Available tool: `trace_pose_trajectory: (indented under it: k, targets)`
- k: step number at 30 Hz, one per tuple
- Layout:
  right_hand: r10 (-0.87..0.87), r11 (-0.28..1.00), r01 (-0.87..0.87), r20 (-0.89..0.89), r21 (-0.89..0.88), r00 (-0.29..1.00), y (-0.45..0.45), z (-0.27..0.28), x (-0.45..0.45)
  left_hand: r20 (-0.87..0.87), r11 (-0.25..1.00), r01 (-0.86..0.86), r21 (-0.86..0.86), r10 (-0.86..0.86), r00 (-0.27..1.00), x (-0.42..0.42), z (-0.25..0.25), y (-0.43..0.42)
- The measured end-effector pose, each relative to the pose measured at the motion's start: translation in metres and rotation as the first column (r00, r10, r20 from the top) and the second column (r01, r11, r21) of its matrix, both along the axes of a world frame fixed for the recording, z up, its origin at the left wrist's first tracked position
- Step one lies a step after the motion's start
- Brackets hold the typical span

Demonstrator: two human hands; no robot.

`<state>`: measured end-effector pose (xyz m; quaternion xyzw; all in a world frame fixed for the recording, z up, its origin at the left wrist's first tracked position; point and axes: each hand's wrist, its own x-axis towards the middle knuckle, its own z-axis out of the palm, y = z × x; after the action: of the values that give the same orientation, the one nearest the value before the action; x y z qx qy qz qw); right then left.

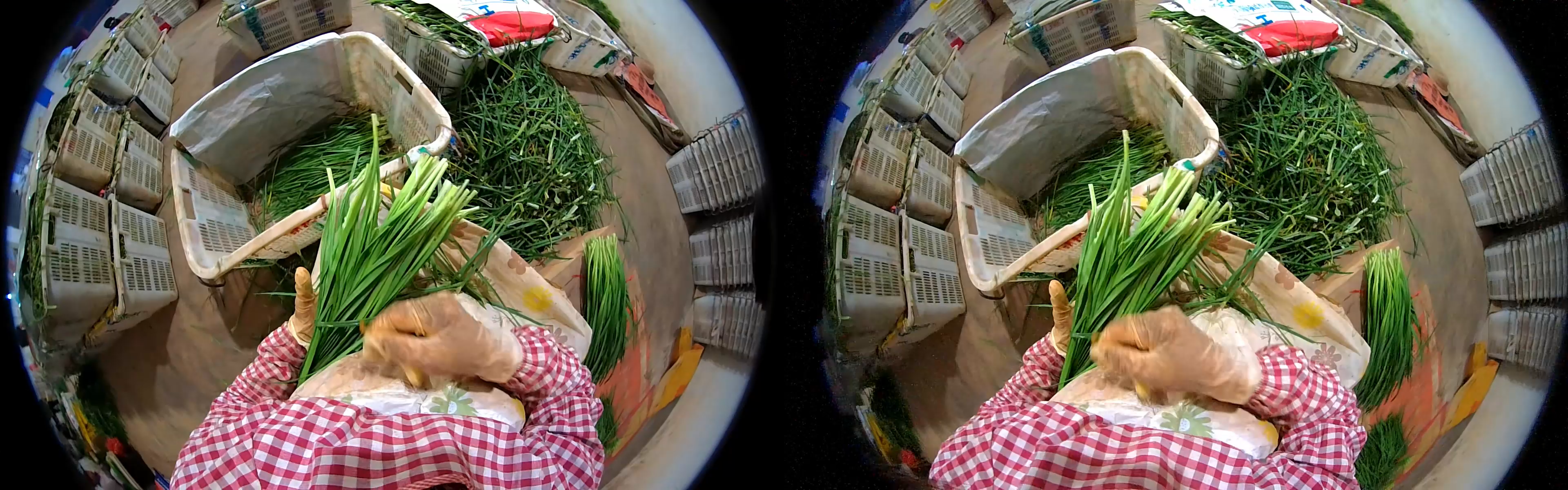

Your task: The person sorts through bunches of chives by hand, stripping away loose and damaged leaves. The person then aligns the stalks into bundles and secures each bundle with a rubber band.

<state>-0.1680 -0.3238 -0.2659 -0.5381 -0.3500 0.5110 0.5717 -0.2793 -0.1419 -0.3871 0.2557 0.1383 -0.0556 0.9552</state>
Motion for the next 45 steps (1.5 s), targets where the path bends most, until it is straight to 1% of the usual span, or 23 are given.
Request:
trace_pose_trajectory:
  k: [1, 3, 5, 7, 8, 9, 13, 14, 15, 17, 18, 21, 23, 24, 25, 27, 29, 31, 35, 38, 41, 43, 45]
  targets:
    - [0.014, 0.997, -0.030, 0.191, 0.076, 0.981, -0.003, 0.014, 0.002, 0.025, 0.994, -0.049, -0.094, 0.052, 0.998, 0.002, -0.006, -0.001]
    - [0.254, 0.940, -0.259, 0.051, 0.224, 0.966, -0.020, 0.038, 0.020, 0.023, 0.980, 0.039, -0.194, -0.035, 0.999, -0.002, -0.014, 0.007]
    - [0.139, 0.837, -0.147, 0.056, 0.528, 0.989, -0.041, 0.041, 0.037, 0.019, 0.985, 0.018, -0.174, -0.015, 1.000, -0.010, -0.012, 0.006]
    - [0.295, 0.625, -0.448, 0.338, 0.639, 0.894, -0.053, 0.032, 0.101, 0.032, 0.996, 0.046, -0.072, -0.044, 0.999, -0.012, -0.005, 0.006]
    - [-0.162, 0.951, 0.017, 0.449, 0.310, 0.879, -0.063, 0.035, 0.099, 0.037, 0.998, 0.063, -0.020, -0.062, 0.997, -0.013, -0.002, 0.005]
    - [-0.453, 0.805, 0.593, 0.676, 0.028, 0.582, -0.070, 0.037, 0.094, 0.040, 0.996, 0.081, 0.031, -0.083, 0.996, -0.014, 0.000, 0.004]
    - [-0.602, 0.736, 0.677, 0.447, -0.009, 0.661, -0.042, 0.006, 0.100, 0.124, 0.969, 0.030, 0.244, -0.061, 0.990, -0.014, -0.016, 0.004]
    - [-0.625, 0.763, 0.646, 0.242, -0.006, 0.742, -0.032, 0.016, 0.087, 0.076, 0.940, 0.051, 0.337, -0.082, 0.994, -0.014, -0.017, 0.003]
    - [-0.702, 0.704, 0.695, 0.284, 0.145, 0.652, -0.021, -0.001, 0.086, 0.027, 0.899, 0.081, 0.431, -0.103, 0.994, -0.013, -0.018, 0.004]
    - [-0.513, 0.737, 0.657, 0.501, -0.160, 0.697, -0.022, -0.002, 0.094, 0.075, 0.816, 0.037, 0.577, -0.098, 0.992, -0.014, -0.020, 0.001]
    - [-0.518, 0.732, 0.663, 0.502, -0.159, 0.692, -0.022, -0.003, 0.092, 0.130, 0.712, -0.025, 0.702, -0.094, 0.987, -0.013, -0.021, 0.000]
    - [-0.618, 0.670, 0.737, 0.485, -0.086, 0.619, -0.022, -0.012, 0.090, 0.156, 0.773, -0.078, 0.629, -0.028, 0.987, -0.016, -0.020, -0.006]
    - [-0.691, 0.620, 0.770, 0.570, 0.151, 0.444, -0.025, -0.019, 0.102, 0.182, 0.787, -0.085, 0.611, -0.036, 0.983, -0.014, -0.008, -0.007]
    - [-0.487, 0.680, 0.733, 0.760, 0.021, 0.431, -0.032, -0.015, 0.106, 0.137, 0.813, -0.040, 0.581, -0.050, 0.989, -0.015, -0.011, -0.005]
    - [-0.490, 0.777, 0.627, 0.578, -0.049, 0.652, -0.035, -0.019, 0.111, 0.092, 0.837, 0.008, 0.547, -0.069, 0.993, -0.016, -0.015, -0.003]
    - [-0.396, 0.842, 0.481, 0.327, -0.244, 0.858, -0.036, -0.025, 0.119, 0.057, 0.867, 0.059, 0.495, -0.100, 0.993, -0.020, -0.028, 0.001]
    - [-0.393, 0.873, 0.452, 0.285, -0.183, 0.874, -0.037, -0.020, 0.120, 0.018, 0.894, 0.100, 0.437, -0.120, 0.993, -0.019, -0.022, 0.001]
    - [-0.384, 0.902, 0.418, 0.237, -0.113, 0.892, -0.036, -0.020, 0.118, -0.136, 0.949, 0.260, 0.176, -0.238, 0.962, -0.018, -0.010, 0.007]
    - [-0.416, 0.895, 0.428, 0.110, -0.124, 0.903, -0.035, -0.027, 0.117, -0.133, 0.973, 0.224, -0.064, -0.231, 0.964, -0.015, -0.007, -0.001]
    - [-0.452, 0.859, 0.469, 0.127, -0.206, 0.883, -0.036, -0.025, 0.117, -0.035, 0.972, 0.233, 0.016, -0.232, 0.972, -0.032, -0.054, 0.017]
    - [-0.471, 0.825, 0.498, 0.160, -0.268, 0.867, -0.037, -0.024, 0.114, 0.079, 0.957, 0.280, 0.080, -0.286, 0.955, -0.021, -0.045, 0.013]
    - [-0.518, 0.761, 0.586, 0.284, -0.278, 0.807, -0.036, -0.029, 0.116, -0.170, 0.964, 0.228, 0.137, -0.204, 0.964, -0.017, -0.004, 0.000]
    - [-0.484, 0.826, 0.489, 0.092, -0.280, 0.870, -0.039, -0.026, 0.116, -0.146, 0.959, 0.224, 0.173, -0.200, 0.969, -0.029, -0.049, 0.008]
